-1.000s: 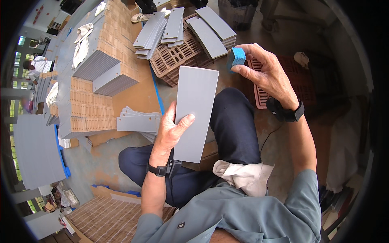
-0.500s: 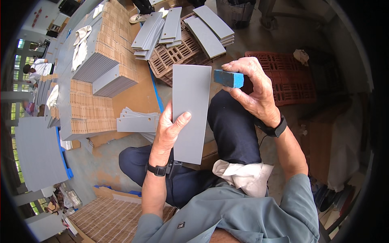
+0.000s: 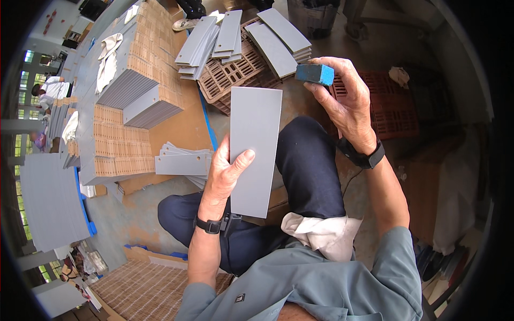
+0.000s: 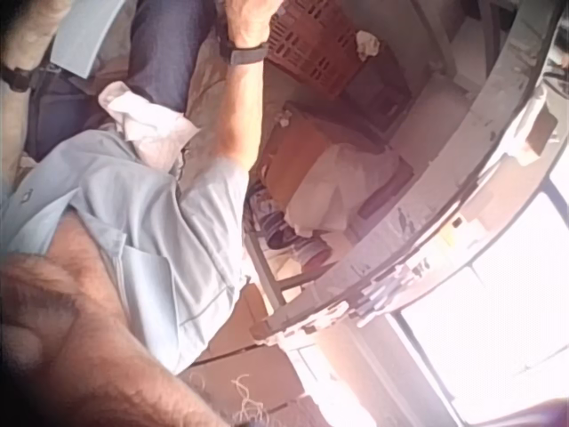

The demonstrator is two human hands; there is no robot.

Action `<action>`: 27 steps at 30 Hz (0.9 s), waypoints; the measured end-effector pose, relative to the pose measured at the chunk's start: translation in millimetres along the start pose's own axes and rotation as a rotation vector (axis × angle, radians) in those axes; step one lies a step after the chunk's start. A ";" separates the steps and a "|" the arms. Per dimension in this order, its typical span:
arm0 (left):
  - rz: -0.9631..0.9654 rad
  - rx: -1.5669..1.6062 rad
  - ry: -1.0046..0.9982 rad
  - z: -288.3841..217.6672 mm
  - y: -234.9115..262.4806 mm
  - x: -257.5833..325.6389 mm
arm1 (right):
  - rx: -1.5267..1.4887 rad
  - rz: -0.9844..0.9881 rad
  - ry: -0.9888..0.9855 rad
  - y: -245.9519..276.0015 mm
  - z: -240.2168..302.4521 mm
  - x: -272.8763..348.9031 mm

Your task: Sand the edges of wooden furniture panels using a sanding block and wipe them clean with a cloth.

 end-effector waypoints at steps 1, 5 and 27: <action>-0.007 0.006 -0.028 -1.9 0.4 0.7 | -0.003 0.000 0.002 0.4 3.1 1.8; -0.018 -0.002 -0.030 -0.3 3.0 0.9 | 0.029 0.134 0.174 -6.9 33.0 4.2; -0.092 -0.102 -0.055 -7.8 5.8 6.9 | 0.391 0.515 0.468 -24.6 71.1 7.3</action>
Point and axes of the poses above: each hand's wrist, its own x-axis away from the middle knuckle, its own y-axis out of the back of the hand, z = x × y, the point moved 8 cm from there along -x, towards the middle knuckle, and after that the axes turned 11 degrees about y, right-handed, at the moved point
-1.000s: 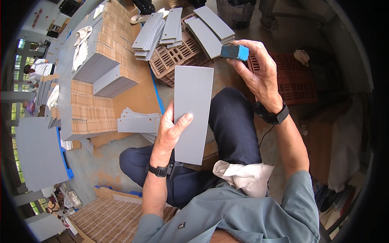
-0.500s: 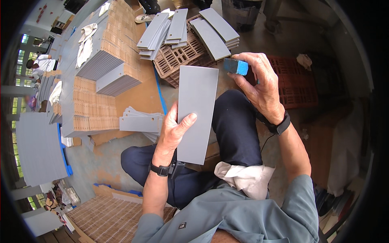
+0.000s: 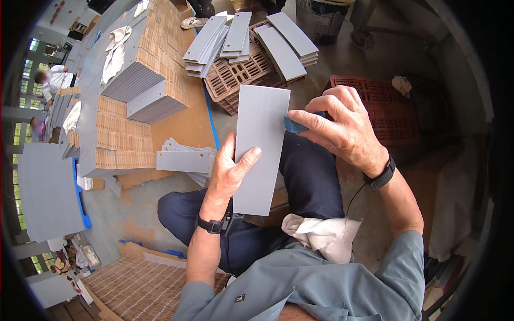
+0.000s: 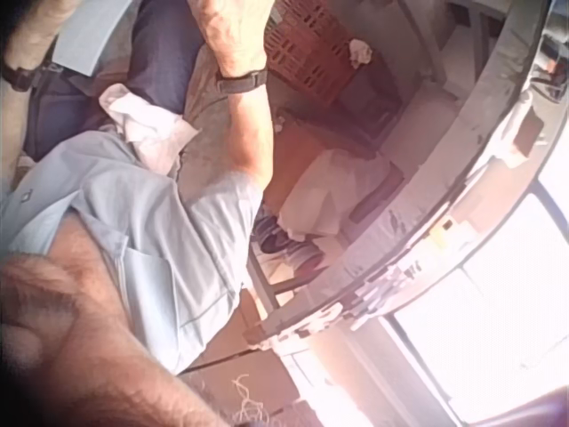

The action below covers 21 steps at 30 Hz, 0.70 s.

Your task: Sand the edges of wooden furniture panels using a sanding block and wipe them clean with a cloth.

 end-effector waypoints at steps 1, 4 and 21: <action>0.001 -0.007 -0.008 -0.9 0.1 0.4 | 0.017 -0.012 0.039 -4.2 5.3 -1.7; 0.031 -0.001 0.011 3.9 -2.4 -1.2 | 0.153 -0.052 -0.092 -3.1 -30.3 -1.8; 0.071 -0.128 -0.006 1.8 -8.8 2.8 | -0.154 0.061 0.328 -28.6 -27.0 -81.2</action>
Point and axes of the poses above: each hand's wrist, its own x-axis away from the middle knuckle, its own y-axis out of the back of the hand, z = x × y, the point moved 8 cm from there along -x, towards the middle knuckle, and after that the axes turned 11 degrees about y, right-handed, at the moved point
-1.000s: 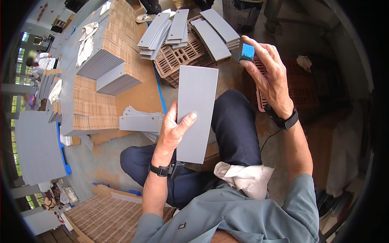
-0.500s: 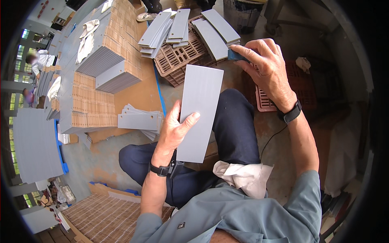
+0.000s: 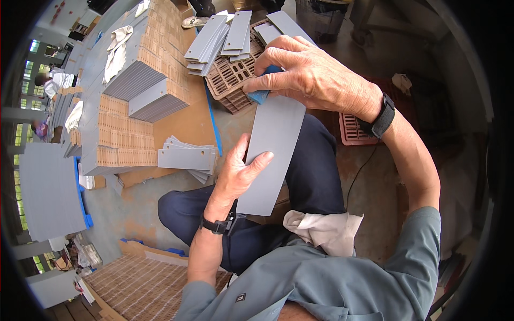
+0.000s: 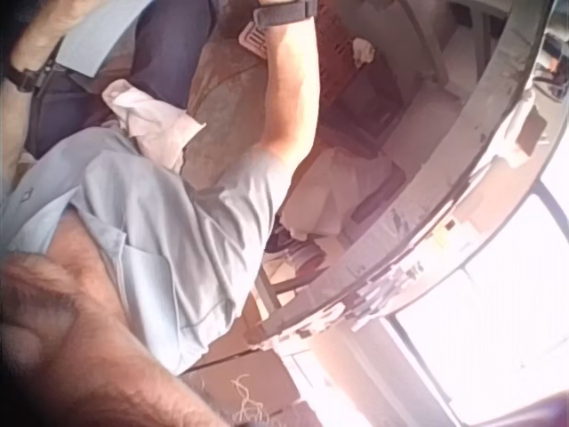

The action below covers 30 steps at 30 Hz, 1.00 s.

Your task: Sand the edges of wooden furniture panels using a sanding block and wipe them clean with a cloth.

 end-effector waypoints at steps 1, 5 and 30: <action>0.003 0.062 0.006 0.9 0.6 0.5 | 0.000 0.000 0.000 4.7 0.3 3.8; -0.045 0.140 0.045 8.5 13.1 6.6 | 0.010 0.185 -0.071 13.4 -1.7 54.4; -0.557 0.702 0.045 37.5 110.9 7.1 | -1.036 -0.734 -0.822 -24.9 11.9 67.2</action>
Point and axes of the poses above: each hand's wrist, its own x-axis away from the middle knuckle, its own y-axis out of the back of the hand, z = x × y, the point moved 8 cm from there along -x, towards the middle knuckle, and after that the axes turned 11 degrees about y, right-handed, at the moved point
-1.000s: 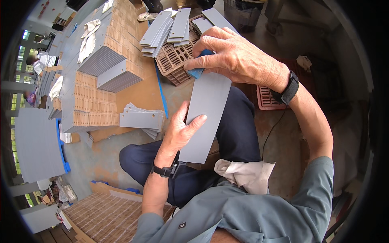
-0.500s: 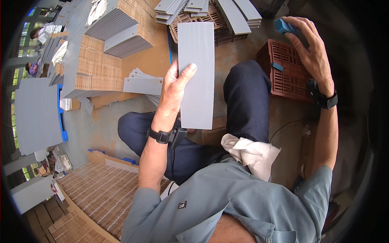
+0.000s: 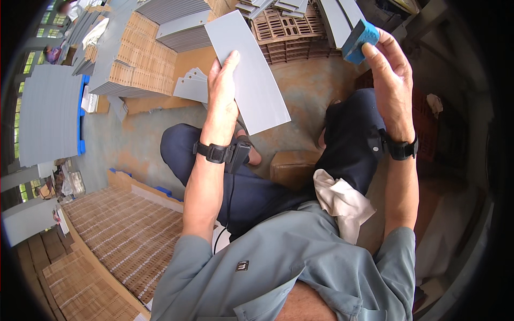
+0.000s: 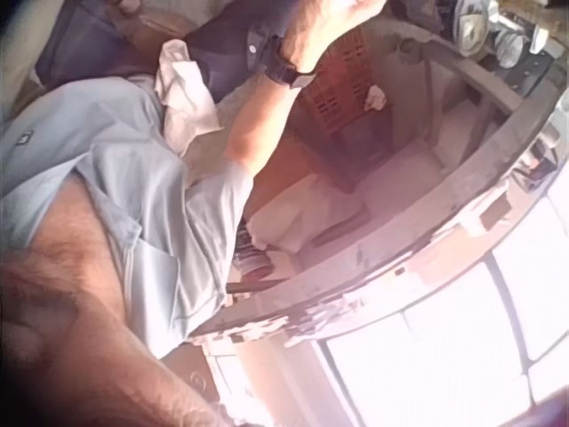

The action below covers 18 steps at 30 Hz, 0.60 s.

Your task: Sand the edges of wooden furniture panels using a sanding block and wipe them clean with a cloth.

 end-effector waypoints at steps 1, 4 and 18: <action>-0.010 0.006 -0.007 -2.4 2.3 -0.4 | -0.067 -0.003 -0.034 -10.3 -4.8 13.1; 0.011 0.045 -0.067 -10.4 2.2 1.2 | -0.098 0.020 -0.069 -31.0 -9.1 56.2; -0.095 0.062 -0.127 -20.4 9.2 9.1 | 0.357 0.139 0.171 -68.5 -8.2 96.8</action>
Point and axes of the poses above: each hand's wrist, its own x-axis away from the middle knuckle, its own y-axis out of the back of the hand, z = x × y, the point moved 8 cm from there along -x, towards the middle knuckle, and after that the axes turned 11 degrees about y, right-handed, at the moved point
